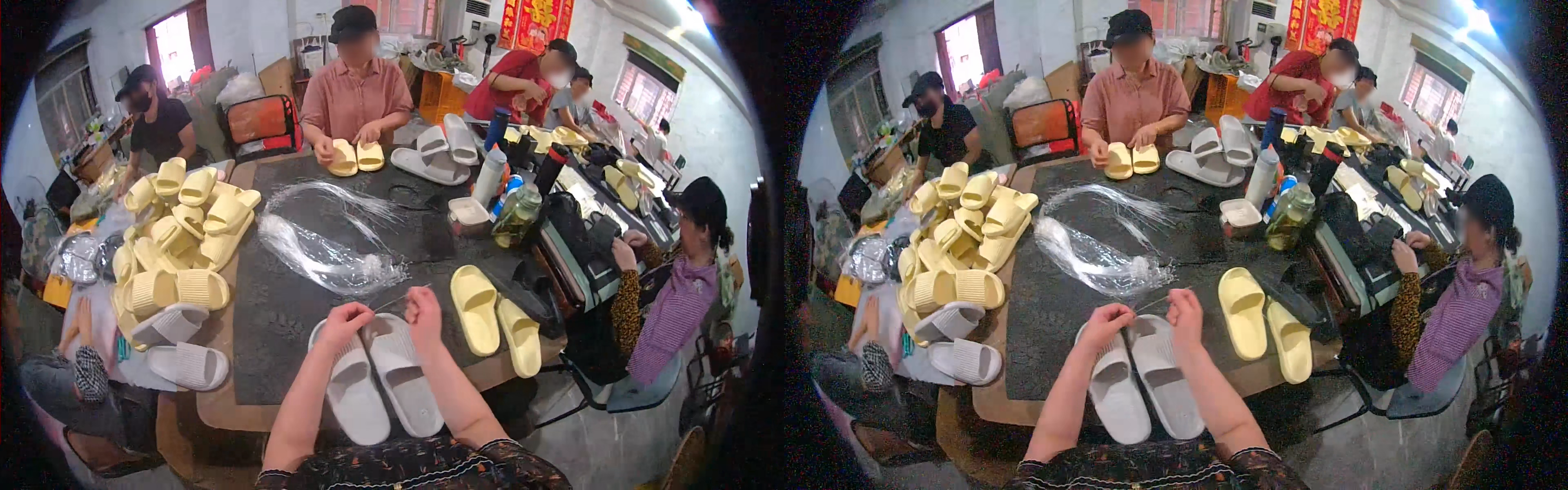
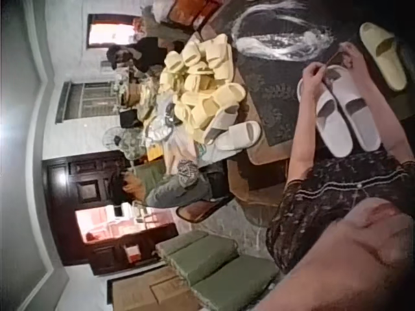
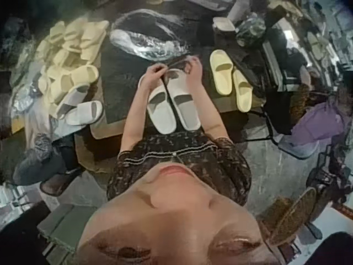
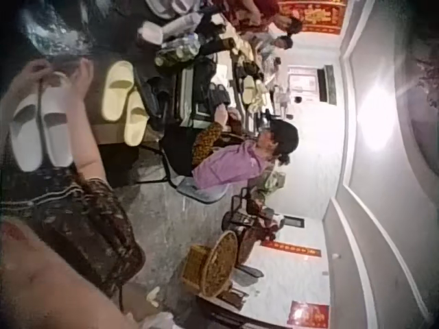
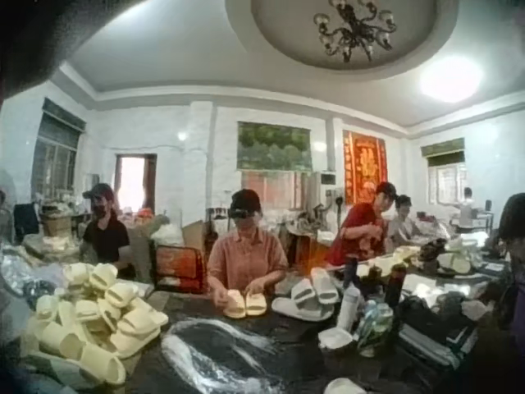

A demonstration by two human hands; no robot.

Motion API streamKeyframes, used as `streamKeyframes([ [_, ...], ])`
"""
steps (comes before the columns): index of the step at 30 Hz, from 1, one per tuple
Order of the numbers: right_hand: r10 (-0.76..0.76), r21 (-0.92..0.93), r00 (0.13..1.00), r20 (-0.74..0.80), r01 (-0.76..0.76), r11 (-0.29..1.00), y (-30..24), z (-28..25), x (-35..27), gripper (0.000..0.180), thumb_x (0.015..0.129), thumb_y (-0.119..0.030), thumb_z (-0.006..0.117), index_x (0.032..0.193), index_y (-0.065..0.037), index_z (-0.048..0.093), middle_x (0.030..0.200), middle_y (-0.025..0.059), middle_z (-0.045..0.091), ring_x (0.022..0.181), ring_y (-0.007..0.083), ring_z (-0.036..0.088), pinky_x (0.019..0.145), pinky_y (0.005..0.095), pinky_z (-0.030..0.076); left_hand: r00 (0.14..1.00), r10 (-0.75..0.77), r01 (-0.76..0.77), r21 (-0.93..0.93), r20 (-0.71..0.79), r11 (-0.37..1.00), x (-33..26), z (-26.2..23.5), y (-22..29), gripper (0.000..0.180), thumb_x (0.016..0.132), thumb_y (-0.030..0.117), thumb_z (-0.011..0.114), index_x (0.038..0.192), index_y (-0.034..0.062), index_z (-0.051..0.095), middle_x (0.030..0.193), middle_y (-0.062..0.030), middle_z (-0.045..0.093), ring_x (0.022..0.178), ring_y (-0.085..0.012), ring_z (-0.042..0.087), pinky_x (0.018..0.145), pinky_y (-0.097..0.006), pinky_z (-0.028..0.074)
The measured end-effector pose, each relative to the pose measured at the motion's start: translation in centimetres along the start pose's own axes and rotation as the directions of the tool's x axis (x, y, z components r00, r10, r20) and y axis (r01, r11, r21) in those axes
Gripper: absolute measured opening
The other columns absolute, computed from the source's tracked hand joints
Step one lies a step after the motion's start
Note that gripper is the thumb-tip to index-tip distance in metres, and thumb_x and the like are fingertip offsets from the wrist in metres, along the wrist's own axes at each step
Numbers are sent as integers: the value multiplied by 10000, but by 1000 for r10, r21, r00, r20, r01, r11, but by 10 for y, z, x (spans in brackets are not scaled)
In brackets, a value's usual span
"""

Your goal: The person pairs slippers and fastens them together by threading plastic ties through each pair by hand.

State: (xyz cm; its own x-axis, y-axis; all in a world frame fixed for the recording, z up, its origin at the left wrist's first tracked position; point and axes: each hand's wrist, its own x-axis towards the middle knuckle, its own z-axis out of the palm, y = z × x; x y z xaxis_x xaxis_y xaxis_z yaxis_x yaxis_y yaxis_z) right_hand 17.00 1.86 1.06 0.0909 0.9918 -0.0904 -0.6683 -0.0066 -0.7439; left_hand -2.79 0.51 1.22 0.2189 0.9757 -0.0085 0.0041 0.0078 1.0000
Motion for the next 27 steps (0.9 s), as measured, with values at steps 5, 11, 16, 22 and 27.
streamKeyframes([
  [5,-196,105,968,-156,214,971,-30,6,-7,78,925,-153,547,880,-91,539,763,-22,535,655,82,472,570,209,375,1000,23,-23,22,0,1000,-1,-1,-3,123,849,126,641,908,20,663,817,16,633,785,-67,540,731,-234,444],
  [11,-296,456,950,-102,309,835,-104,-36,-50,84,957,-176,500,906,-109,513,691,-25,421,567,82,374,533,214,339,999,38,-38,-3,35,999,-1,-3,-8,126,854,131,642,911,20,661,827,17,633,777,-67,540,732,-233,447],
  [16,-635,271,772,2,611,744,-188,-43,-112,233,972,-157,462,767,-124,358,653,-29,258,505,61,232,420,211,201,999,13,-17,79,50,997,-3,-2,0,145,848,157,646,884,17,656,809,15,632,780,-71,550,732,-235,449],
  [22,-999,-652,45,28,758,15,-186,-69,-159,124,901,-62,472,803,-97,405,691,0,350,589,105,365,547,241,321,1000,9,-9,20,17,1000,1,0,6,121,843,142,652,848,21,648,776,47,601,726,-44,511,674,-212,419],
  [27,-297,-882,915,272,360,304,-118,-4,-158,364,756,-313,747,965,-39,630,644,25,562,530,128,529,515,266,452,998,-57,57,-4,-29,998,-1,-1,0,120,849,142,649,850,22,647,775,40,603,723,-52,520,677,-211,426],
])
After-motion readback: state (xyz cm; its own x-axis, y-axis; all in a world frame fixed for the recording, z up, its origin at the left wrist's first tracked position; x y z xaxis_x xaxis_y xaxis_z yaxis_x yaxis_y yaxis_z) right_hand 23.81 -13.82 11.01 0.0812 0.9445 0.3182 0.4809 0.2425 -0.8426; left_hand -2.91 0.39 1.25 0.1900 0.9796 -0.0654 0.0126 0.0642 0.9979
